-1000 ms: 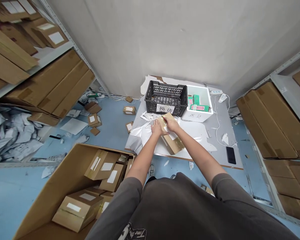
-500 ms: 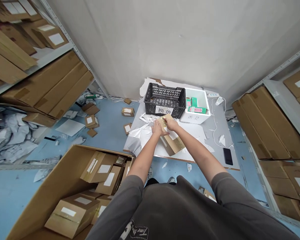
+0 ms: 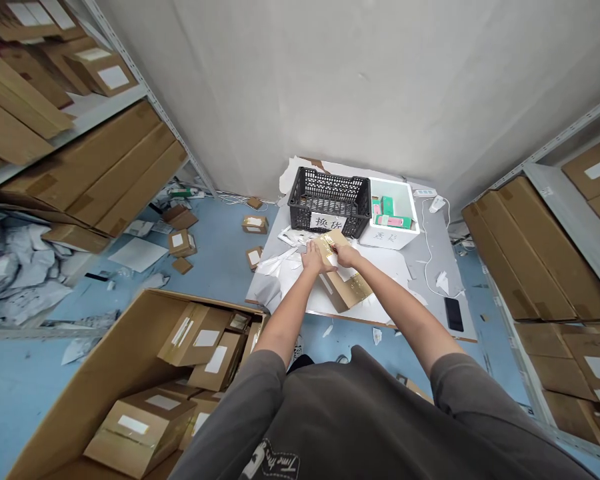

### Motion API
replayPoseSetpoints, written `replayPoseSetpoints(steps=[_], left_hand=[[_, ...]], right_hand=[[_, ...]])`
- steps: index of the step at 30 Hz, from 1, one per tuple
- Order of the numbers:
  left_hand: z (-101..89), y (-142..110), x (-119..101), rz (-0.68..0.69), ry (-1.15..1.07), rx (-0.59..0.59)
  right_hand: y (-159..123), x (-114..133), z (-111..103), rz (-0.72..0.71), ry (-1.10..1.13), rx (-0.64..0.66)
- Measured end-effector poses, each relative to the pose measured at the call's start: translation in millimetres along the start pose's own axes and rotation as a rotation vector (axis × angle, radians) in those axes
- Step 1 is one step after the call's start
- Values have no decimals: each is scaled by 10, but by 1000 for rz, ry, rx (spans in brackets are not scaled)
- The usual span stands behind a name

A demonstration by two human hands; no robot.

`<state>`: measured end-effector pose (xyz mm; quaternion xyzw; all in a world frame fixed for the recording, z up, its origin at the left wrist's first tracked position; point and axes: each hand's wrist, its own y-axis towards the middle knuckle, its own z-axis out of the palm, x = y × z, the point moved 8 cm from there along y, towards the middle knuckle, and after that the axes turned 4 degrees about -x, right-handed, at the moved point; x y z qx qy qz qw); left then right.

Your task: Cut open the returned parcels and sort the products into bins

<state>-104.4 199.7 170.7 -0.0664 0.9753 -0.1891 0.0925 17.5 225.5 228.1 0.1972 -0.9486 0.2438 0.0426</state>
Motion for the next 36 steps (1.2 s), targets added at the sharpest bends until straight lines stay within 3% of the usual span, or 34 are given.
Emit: replayPoseSetpoints(steps=[15,25,36], left_hand=[[50,74,22,25,61,-8],[17,77,18,9,63,-24],[-42,47,14,-18,99,-26]], right_hand=[[-725,-339,331,88,-31,150],[-1553,-627,500,112,4,219],[-1966,-822,671,140,57,167]])
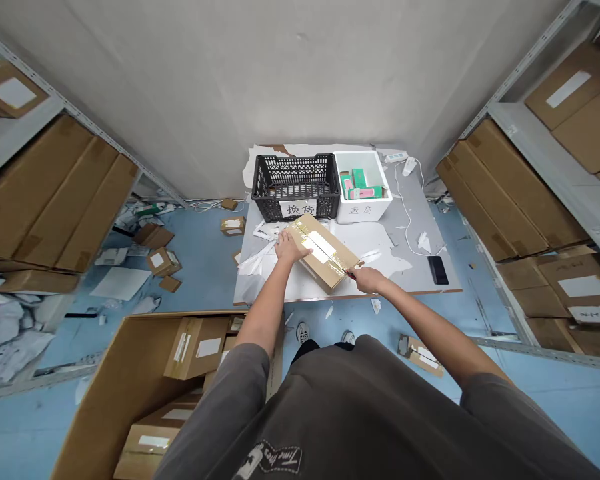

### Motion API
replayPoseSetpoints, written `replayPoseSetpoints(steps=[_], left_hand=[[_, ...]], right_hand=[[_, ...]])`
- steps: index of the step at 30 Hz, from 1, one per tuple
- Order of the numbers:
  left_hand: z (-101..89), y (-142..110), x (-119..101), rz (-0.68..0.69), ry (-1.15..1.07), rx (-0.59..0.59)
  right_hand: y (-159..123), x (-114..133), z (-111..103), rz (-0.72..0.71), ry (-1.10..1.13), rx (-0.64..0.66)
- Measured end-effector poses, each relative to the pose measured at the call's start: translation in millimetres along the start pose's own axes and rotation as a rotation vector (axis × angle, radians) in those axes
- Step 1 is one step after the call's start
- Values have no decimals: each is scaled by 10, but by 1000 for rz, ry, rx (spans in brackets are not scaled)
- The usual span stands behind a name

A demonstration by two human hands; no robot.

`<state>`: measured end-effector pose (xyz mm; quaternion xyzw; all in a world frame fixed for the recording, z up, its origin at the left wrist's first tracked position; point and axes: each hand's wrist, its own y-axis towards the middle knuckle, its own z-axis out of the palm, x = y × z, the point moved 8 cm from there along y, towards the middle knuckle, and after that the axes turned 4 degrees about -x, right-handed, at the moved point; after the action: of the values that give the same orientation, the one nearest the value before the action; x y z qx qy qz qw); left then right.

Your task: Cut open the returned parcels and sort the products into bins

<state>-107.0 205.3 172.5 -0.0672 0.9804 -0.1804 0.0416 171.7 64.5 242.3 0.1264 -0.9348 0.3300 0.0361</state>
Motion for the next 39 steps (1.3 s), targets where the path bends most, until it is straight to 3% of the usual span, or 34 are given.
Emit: replayPoseSetpoints(steps=[14,16,17,19,22,24,30,36,39], left_hand=[[-103,-99,-49,-11,-4,-15],[-167,-160,-113,16,-3,-84],[-207,-208,-184,73,-5,-142],[-217,-362,-441,320,-9,-204],[-22,-753,-895,813,4,-73],[90,-951,-1065,963,44,3],[123,-985,-1286,907,182,-11],[114,-939,-1341,909,201,41],[145,-985,-1367,903,219,68]], right_hand=[[-215,-45,172,30,39,-97],[-247,-71,223,45,59,-135],[-272,-89,251,53,77,-163],[-338,-134,324,71,126,-224],[-450,-223,469,109,206,-303],[-519,-294,558,143,262,-359],[-606,-469,736,201,464,-455],[-581,-623,793,209,655,-565],[-515,-677,838,190,645,-557]])
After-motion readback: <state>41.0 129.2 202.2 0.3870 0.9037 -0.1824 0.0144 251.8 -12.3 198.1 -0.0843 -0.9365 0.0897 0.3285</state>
